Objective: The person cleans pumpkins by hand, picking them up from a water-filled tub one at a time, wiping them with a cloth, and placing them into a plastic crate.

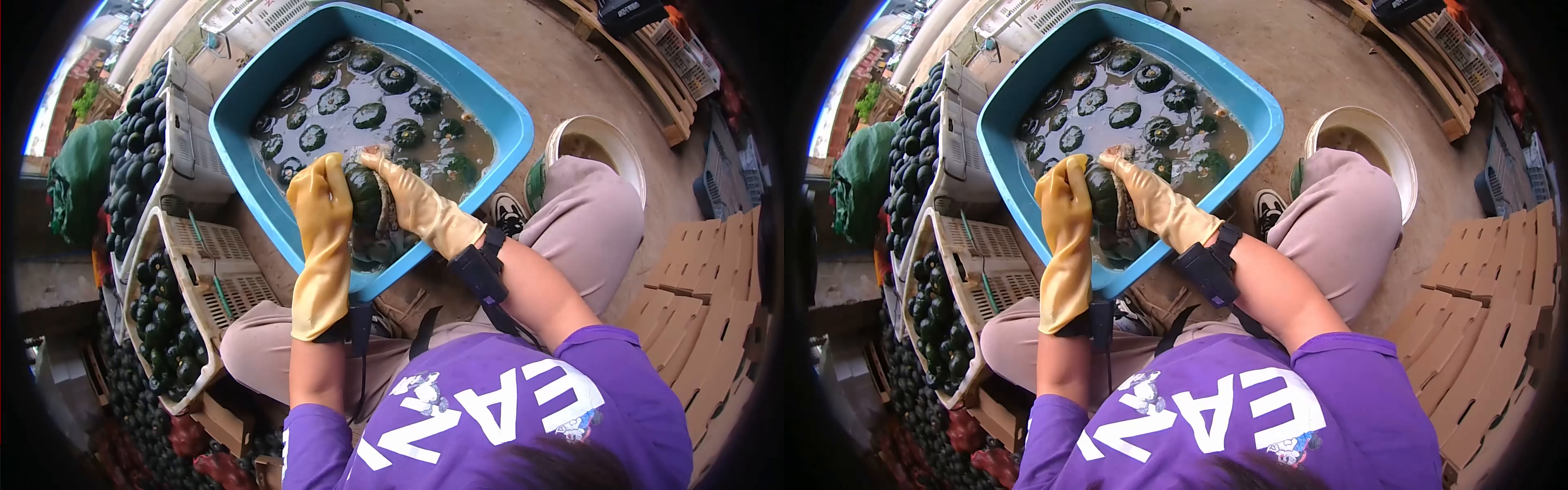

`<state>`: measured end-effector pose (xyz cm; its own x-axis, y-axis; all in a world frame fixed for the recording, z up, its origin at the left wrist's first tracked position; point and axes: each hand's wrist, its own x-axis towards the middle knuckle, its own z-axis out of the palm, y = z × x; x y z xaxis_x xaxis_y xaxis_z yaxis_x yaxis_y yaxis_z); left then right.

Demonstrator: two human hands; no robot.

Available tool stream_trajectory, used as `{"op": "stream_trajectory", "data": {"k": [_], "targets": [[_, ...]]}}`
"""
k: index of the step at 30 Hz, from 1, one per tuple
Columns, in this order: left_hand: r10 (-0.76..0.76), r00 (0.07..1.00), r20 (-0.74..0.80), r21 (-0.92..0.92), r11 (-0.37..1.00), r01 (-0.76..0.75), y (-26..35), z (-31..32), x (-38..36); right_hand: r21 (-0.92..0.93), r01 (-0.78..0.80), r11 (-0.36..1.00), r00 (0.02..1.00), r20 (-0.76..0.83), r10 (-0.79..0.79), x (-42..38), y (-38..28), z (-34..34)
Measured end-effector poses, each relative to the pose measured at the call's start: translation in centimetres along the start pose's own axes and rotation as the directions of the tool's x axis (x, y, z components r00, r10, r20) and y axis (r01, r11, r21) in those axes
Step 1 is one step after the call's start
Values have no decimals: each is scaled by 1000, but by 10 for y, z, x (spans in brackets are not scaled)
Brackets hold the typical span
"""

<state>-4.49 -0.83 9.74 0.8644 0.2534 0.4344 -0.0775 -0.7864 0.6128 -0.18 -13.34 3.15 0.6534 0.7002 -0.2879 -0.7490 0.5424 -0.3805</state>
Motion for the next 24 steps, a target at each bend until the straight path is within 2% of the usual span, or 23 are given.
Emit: {"op": "stream_trajectory", "data": {"k": [1, 3, 4, 5, 6, 7, 8, 9, 10, 11, 12, 13, 14, 15, 16, 17, 18, 19, 20, 21, 22, 23, 24], "targets": [[-107, 961, 254, 13, 994, 107, 18, -11, -10, 0, 37, 999, 999, -40, -37, -5, -4, 11], [97, 989, 108, 126, 986, -111, 18, 12, -43, 9, 113, 994, 990, -81, -112, 25, 7, -29], [49, 989, 138, 138, 988, -68, 26, 14, -51, -375, 164, 912, 948, -195, -251, 33, 14, -44], [0, 986, 169, 149, 988, -26, 32, 14, -56, -790, 102, 604, 843, -254, -475, 8, 6, -20], [-109, 957, 269, 120, 990, 79, 29, 10, -53, -787, 131, 603, 872, -197, -447, -7, -2, -6], [-91, 953, 289, 66, 995, 75, 34, 0, -48, -784, 160, 599, 899, -136, -417, -15, -7, 0], [-150, 929, 338, 33, 989, 147, 42, -11, -42, -788, 157, 596, 900, -134, -414, -14, -5, 2], [-205, 900, 384, 5, 975, 220, 46, -22, -37, -679, 122, 724, 878, -267, -399, -10, -2, 5], [-187, 893, 410, -127, 957, 259, 43, -30, -33, -547, 102, 831, 847, -391, -361, -7, -2, 12], [-132, 915, 381, -308, 915, 260, 38, -33, -32, -515, -16, 857, 845, -465, -263, -7, -8, 15], [-237, 857, 458, -476, 749, 461, 36, -33, -31, -517, -56, 854, 804, -530, -268, -9, -8, 19], [-307, 775, 552, -592, 511, 624, 33, -31, -29, -516, -99, 851, 758, -593, -272, -21, -14, 41], [-343, 754, 561, -638, 401, 657, 21, -21, -30, -518, -103, 849, 760, -592, -268, -22, -10, 38], [-350, 752, 558, -638, 398, 659, 12, -13, -32, -588, 52, 807, 848, -401, -347, -20, -3, 31], [-457, 687, 565, -653, 261, 711, 3, -5, -33, -619, 216, 755, 891, -192, -412, -18, 5, 22], [-549, 606, 575, -664, 119, 738, -10, 6, -34, -859, 212, 467, 813, -111, -572, -10, 17, 18], [-507, 652, 564, -674, 173, 718, -44, 20, -41, -950, 193, 244, 821, 19, -571, -8, 27, 15], [-568, 673, 474, -639, 304, 707, -35, 22, -40, -984, 176, 3, 830, 147, -538, -12, 30, 20], [-498, 721, 481, -534, 485, 692, -32, 20, -40, -994, 110, -14, 846, 101, -524, -16, 29, 23], [-429, 759, 491, -412, 653, 636, -32, 13, -39, -990, 29, 138, 922, -27, -387, -18, 18, 24], [-416, 739, 530, -301, 722, 623, -26, 8, -36, -987, 85, 136, 905, 19, -426, -16, 15, 20], [-376, 789, 486, -33, 894, 447, -25, -1, -37, -989, 70, 127, 922, 15, -388, 1, 15, 1], [1, 849, 529, 93, 994, -59, -18, -19, -43, -926, 315, 207, 850, 178, -496, 14, 23, -16]]}}
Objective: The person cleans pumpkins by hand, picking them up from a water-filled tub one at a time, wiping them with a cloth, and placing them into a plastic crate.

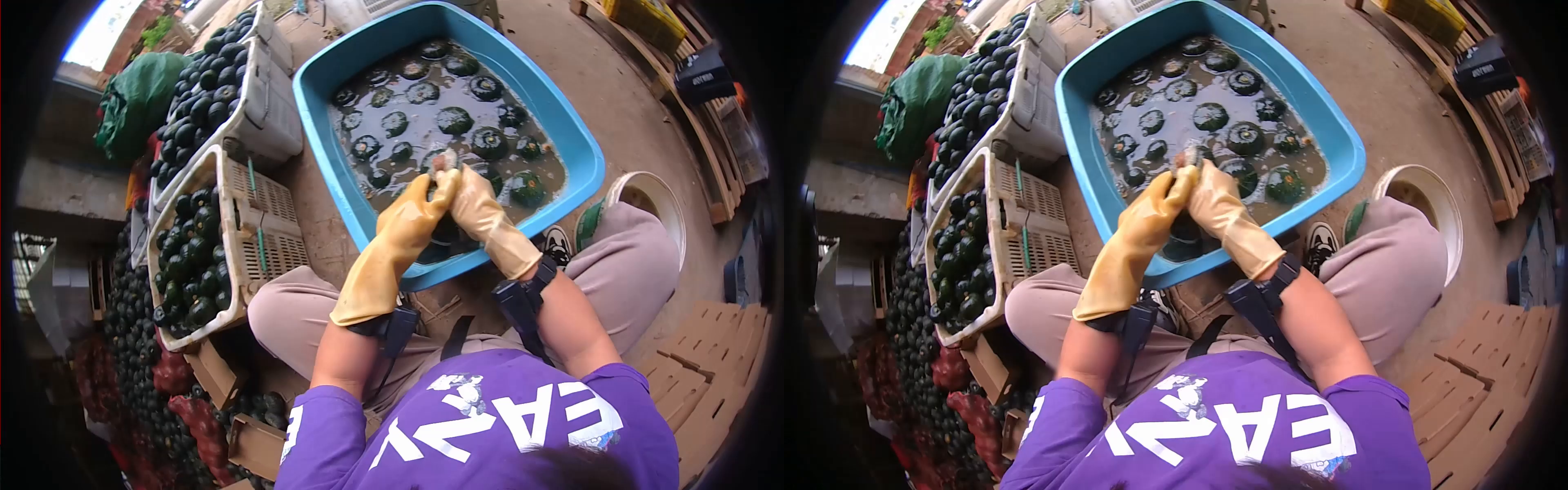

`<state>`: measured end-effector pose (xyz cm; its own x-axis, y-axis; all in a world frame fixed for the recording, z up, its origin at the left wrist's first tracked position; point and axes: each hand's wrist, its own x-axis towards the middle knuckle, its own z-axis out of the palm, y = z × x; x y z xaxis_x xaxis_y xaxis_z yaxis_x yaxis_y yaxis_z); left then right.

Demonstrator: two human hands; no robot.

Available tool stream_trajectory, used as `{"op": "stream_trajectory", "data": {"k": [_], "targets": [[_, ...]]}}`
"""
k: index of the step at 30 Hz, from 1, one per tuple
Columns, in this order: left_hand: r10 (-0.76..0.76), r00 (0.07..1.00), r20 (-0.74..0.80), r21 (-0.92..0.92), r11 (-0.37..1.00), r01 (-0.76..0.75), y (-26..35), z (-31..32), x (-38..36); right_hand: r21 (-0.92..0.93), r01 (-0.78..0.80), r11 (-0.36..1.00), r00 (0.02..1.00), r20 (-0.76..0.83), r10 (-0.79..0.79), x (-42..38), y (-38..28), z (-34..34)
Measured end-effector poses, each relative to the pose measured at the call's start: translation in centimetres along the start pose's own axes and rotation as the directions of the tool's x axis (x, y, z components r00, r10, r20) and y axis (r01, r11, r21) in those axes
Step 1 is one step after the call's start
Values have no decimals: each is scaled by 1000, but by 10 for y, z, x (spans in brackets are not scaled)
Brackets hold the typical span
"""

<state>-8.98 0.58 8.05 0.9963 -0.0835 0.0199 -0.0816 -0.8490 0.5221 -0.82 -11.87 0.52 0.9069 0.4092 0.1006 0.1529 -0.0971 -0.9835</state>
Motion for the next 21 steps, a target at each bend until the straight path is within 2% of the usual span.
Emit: {"op": "stream_trajectory", "data": {"k": [1, 2, 3, 4, 5, 6, 7, 8, 9, 10, 11, 12, 14, 15, 16, 17, 18, 19, 21], "targets": [[-109, 994, -33, -228, 969, 98, -22, 24, 0, 165, -156, 974, 988, 42, 151, 5, -6, -12], [-423, 898, 124, -432, 791, 433, 35, -24, -2, 119, -220, 968, 976, 21, 219, 14, 3, -19], [-347, 936, 62, -567, 760, 319, 24, -13, -5, 60, -332, 941, 943, 21, 331, 19, -5, -30], [-327, 936, 130, -799, 525, 294, 22, -10, -8, 128, -242, 962, 968, -45, 249, 21, -6, -31], [-256, 950, 177, -945, 227, 237, 17, -13, -12, 189, -220, 957, 964, -107, 242, 24, -11, -33], [-319, 938, 138, -980, 92, 175, 6, -25, -17, 285, -333, 899, 932, -42, 359, 30, -3, -42], [-371, 921, 118, -993, -50, 107, -3, -33, -22, 400, -365, 841, 910, -36, 412, 31, -10, -45], [-459, 885, 74, -986, -170, -5, -18, -50, -31, 474, -400, 784, 902, 50, 429, 30, -13, -54], [-630, 775, 44, -963, -233, -134, -42, -66, -38, 540, -439, 719, 887, 131, 443, 30, -12, -62], [-768, 640, 12, -931, -242, -273, -67, -95, -49, 572, -457, 680, 878, 167, 450, 30, -8, -71], [-853, 521, -2, -796, -315, -518, -97, -125, -62, 599, -475, 644, 868, 198, 456, 32, -6, -80], [-952, 304, -21, -613, -228, -756, -128, -158, -71, 637, -463, 616, 866, 176, 469, 33, -6, -85], [-987, 126, -96, -416, -75, -906, -214, -216, -122, 686, -387, 616, 886, 91, 455, 35, -11, -96], [-976, 12, -219, -362, 70, -929, -244, -237, -140, 704, -325, 631, 892, 7, 451, 32, -26, -96], [-981, 33, -192, -530, 76, -845, -216, -252, -144, 748, -326, 578, 917, 102, 386, 33, -28, -105], [-977, 189, -98, -661, -78, -747, -254, -265, -156, 783, -326, 530, 931, 168, 325, 29, -28, -123], [-943, 238, -231, -804, 48, -593, -234, -243, -133, 785, -250, 567, 913, -4, 408, 25, -40, -131], [-870, 326, -369, -873, 204, -443, -201, -235, -108, 774, -166, 611, 871, -175, 459, 28, -54, -133], [-707, 586, -396, -901, 423, -98, -142, -193, -50, 750, -121, 651, 904, -188, 385, 21, -69, -154]]}}
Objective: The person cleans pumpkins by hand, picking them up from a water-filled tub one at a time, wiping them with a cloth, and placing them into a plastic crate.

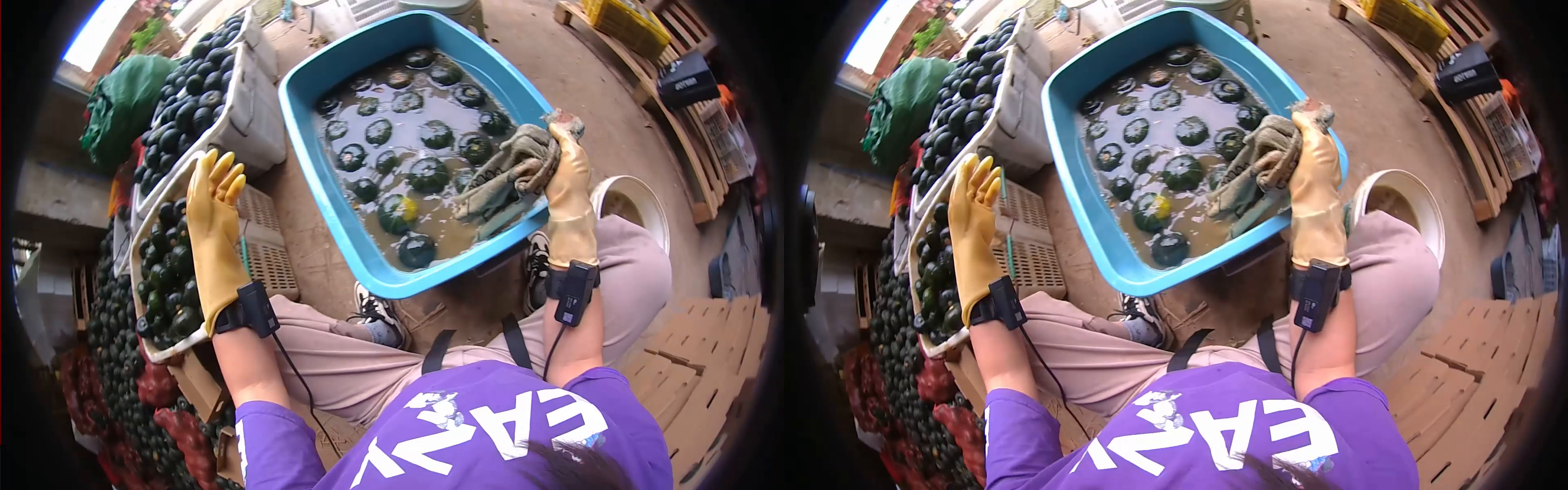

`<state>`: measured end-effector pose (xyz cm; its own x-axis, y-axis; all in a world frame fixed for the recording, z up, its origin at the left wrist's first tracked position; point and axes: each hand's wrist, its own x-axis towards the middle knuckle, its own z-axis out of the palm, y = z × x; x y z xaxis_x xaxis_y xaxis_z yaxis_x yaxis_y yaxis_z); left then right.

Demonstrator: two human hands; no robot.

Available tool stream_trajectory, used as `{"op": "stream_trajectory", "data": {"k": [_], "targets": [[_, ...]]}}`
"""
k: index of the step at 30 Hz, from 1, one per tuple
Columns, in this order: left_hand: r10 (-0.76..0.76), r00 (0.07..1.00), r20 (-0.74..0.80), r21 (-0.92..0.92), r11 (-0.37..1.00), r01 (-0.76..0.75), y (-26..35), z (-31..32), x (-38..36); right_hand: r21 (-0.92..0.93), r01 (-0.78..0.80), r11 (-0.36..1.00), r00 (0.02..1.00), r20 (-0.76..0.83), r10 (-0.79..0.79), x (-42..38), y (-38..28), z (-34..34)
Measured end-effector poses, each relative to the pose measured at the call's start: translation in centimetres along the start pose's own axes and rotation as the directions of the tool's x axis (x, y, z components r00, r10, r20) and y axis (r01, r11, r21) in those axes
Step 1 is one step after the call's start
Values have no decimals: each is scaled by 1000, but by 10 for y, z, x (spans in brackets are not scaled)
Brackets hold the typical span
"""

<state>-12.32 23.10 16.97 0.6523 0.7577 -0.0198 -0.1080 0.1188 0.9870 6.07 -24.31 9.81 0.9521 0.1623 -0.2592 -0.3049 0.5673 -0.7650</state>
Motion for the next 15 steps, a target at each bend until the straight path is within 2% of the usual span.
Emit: {"op": "stream_trajectory", "data": {"k": [1, 2, 3, 4, 5, 6, 7, 8, 9, 10, 11, 12, 13, 14, 15], "targets": [[8, 985, 172, 144, 989, -33, -17, 47, -15, -95, 48, 994, 998, -45, -52, -11, -13, 5], [-92, 933, 348, 229, 973, 11, -35, 89, -25, -183, 87, 979, 992, -73, -102, -24, -28, 16], [-150, 827, 541, 295, 955, -20, -49, 128, -41, -361, 156, 919, 976, -86, -199, -38, -40, 26], [-219, 754, 619, 367, 930, -31, -60, 169, -65, -237, 155, 959, 984, -50, -172, -41, -45, 32], [-291, 655, 698, 500, 852, -154, -85, 196, -71, -206, 214, 955, 974, -36, -226, -39, -42, 35], [-333, 577, 746, 650, 552, -522, -88, 233, -85, -171, 269, 948, 960, -27, -278, -37, -40, 33], [-360, 381, 852, 508, 387, -770, -111, 254, -88, -205, 253, 946, 965, -9, -260, -38, -41, 26], [-376, 174, 910, 290, 276, -917, -146, 277, -86, -248, 273, 930, 955, -50, -294, -37, -40, 25], [-582, 209, 785, 374, 177, -911, -151, 298, -99, -203, 281, 938, 948, -94, -304, -33, -39, 22], [-642, 223, 733, 372, 104, -922, -166, 311, -105, -154, 293, 944, 940, -134, -314, -29, -40, 19], [-758, 234, 609, 350, -8, -937, -172, 330, -114, -140, 300, 944, 931, -171, -321, -30, -43, 18], [-827, 233, 511, 327, -63, -943, -190, 341, -116, -104, 332, 937, 917, -195, -347, -20, -41, 11], [-796, 269, 543, 356, -72, -932, -228, 341, -116, -71, 321, 945, 933, -146, -328, -15, -38, 3], [-774, 320, 547, 367, -121, -922, -227, 337, -109, -69, 329, 942, 923, -185, -336, -14, -40, 9], [-759, 342, 554, 449, -73, -891, -224, 335, -98, -43, 338, 940, 929, -144, -341, -10, -38, 7]]}}
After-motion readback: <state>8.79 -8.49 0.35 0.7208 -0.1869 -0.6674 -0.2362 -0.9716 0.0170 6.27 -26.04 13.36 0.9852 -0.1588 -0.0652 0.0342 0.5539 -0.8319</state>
